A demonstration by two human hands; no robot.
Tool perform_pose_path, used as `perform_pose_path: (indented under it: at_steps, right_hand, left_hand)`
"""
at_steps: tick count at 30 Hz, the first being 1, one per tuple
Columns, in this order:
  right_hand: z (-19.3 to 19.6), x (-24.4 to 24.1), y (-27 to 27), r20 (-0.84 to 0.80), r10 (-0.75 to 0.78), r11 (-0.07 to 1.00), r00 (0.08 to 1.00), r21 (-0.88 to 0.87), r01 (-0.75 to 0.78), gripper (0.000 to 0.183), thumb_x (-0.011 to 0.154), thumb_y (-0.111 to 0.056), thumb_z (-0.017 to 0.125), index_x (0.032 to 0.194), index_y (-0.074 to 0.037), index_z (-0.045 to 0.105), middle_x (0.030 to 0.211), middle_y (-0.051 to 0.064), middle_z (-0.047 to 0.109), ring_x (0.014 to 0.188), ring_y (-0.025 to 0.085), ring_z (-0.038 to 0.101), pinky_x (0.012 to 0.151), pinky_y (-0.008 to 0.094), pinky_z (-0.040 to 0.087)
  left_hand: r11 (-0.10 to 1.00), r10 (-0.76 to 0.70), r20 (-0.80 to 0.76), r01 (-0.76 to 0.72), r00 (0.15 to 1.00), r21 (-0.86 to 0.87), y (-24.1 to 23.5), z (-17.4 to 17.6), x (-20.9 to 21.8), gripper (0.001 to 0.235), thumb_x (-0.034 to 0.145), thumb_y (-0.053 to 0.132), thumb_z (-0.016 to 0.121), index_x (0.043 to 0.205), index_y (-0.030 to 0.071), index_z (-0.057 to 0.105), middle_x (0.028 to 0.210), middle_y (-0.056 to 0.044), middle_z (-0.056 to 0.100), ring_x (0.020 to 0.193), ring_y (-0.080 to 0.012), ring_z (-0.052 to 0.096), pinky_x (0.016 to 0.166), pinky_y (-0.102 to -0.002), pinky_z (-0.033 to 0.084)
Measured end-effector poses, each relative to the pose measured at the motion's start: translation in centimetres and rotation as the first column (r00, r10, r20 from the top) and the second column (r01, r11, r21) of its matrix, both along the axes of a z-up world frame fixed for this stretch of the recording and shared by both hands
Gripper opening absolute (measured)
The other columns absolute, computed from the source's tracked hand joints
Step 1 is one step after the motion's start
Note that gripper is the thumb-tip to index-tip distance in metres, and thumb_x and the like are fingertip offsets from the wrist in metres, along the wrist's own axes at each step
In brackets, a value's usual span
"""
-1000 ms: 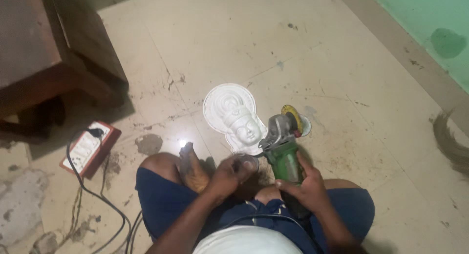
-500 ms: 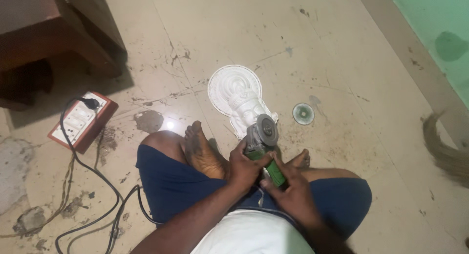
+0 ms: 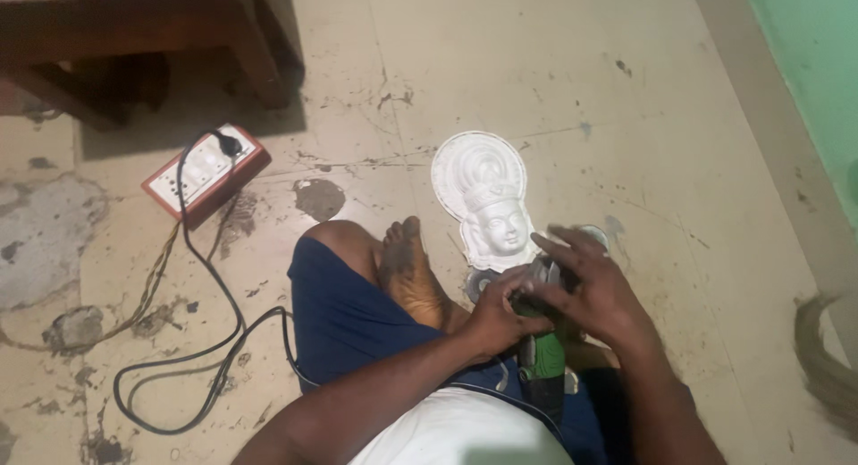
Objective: The person sits on the floor and uses a green angle grinder to polish a white statue. They change the grinding disc midway through the process and continue polishing different parts of the statue.
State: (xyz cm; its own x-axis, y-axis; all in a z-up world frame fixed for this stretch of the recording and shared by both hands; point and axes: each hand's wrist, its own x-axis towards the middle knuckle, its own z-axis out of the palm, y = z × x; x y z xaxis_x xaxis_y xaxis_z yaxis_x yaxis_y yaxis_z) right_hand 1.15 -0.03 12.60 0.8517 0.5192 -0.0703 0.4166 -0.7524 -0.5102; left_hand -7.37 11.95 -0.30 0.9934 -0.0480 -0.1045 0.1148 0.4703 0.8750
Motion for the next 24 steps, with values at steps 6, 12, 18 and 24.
perform_pose_path:
  at_steps: [6,12,18,24]
  right_hand:
    - [-2.4,0.2,-0.6,-0.016,-0.249,0.968,0.968,-0.014,0.249,0.064,0.091,-0.043,0.066,0.141,-0.004,0.057,0.136,0.030,0.059,0.118,0.042,0.063,0.090,0.045,0.053]
    - [-7.6,0.2,3.2,0.089,-0.335,0.942,0.938,0.027,0.334,0.041,0.110,-0.033,0.051,0.130,-0.001,0.064,0.113,0.032,0.068,0.110,0.046,0.064,0.096,0.049,0.050]
    - [-10.5,-0.9,4.9,0.426,-0.076,0.984,0.902,-0.116,0.138,0.023,0.103,-0.020,0.058,0.114,-0.004,0.069,0.104,0.025,0.068,0.093,0.045,0.064,0.081,0.054,0.051]
    - [-6.5,-0.6,5.3,0.422,0.311,0.941,0.851,-0.012,-0.338,0.020,0.089,-0.017,0.065,0.107,-0.008,0.068,0.105,0.019,0.066,0.091,0.040,0.064,0.079,0.050,0.054]
  left_hand:
    - [0.995,-0.016,-0.041,0.012,0.999,-0.096,0.9,0.1,-0.3,0.067,0.081,0.001,0.081,0.143,-0.001,0.055,0.125,-0.011,0.067,0.113,-0.0165,0.065,0.099,-0.030,0.055]
    - [0.982,0.087,-0.051,-0.078,0.995,0.170,0.7,-0.8,-0.1,0.074,0.075,-0.003,0.079,0.144,0.000,0.051,0.126,-0.012,0.068,0.113,-0.0166,0.065,0.097,-0.031,0.055]
    - [1.000,-0.002,-0.292,0.009,0.956,0.022,1.9,-2.8,-1.3,0.073,0.079,-0.004,0.075,0.147,0.008,0.051,0.117,-0.009,0.068,0.095,-0.0195,0.064,0.077,-0.035,0.052]
    - [0.956,0.001,-0.050,-0.016,0.999,-0.292,0.9,-7.7,-1.0,0.055,0.083,-0.013,0.072,0.135,-0.003,0.058,0.118,-0.008,0.069,0.108,-0.0165,0.068,0.093,-0.031,0.058]
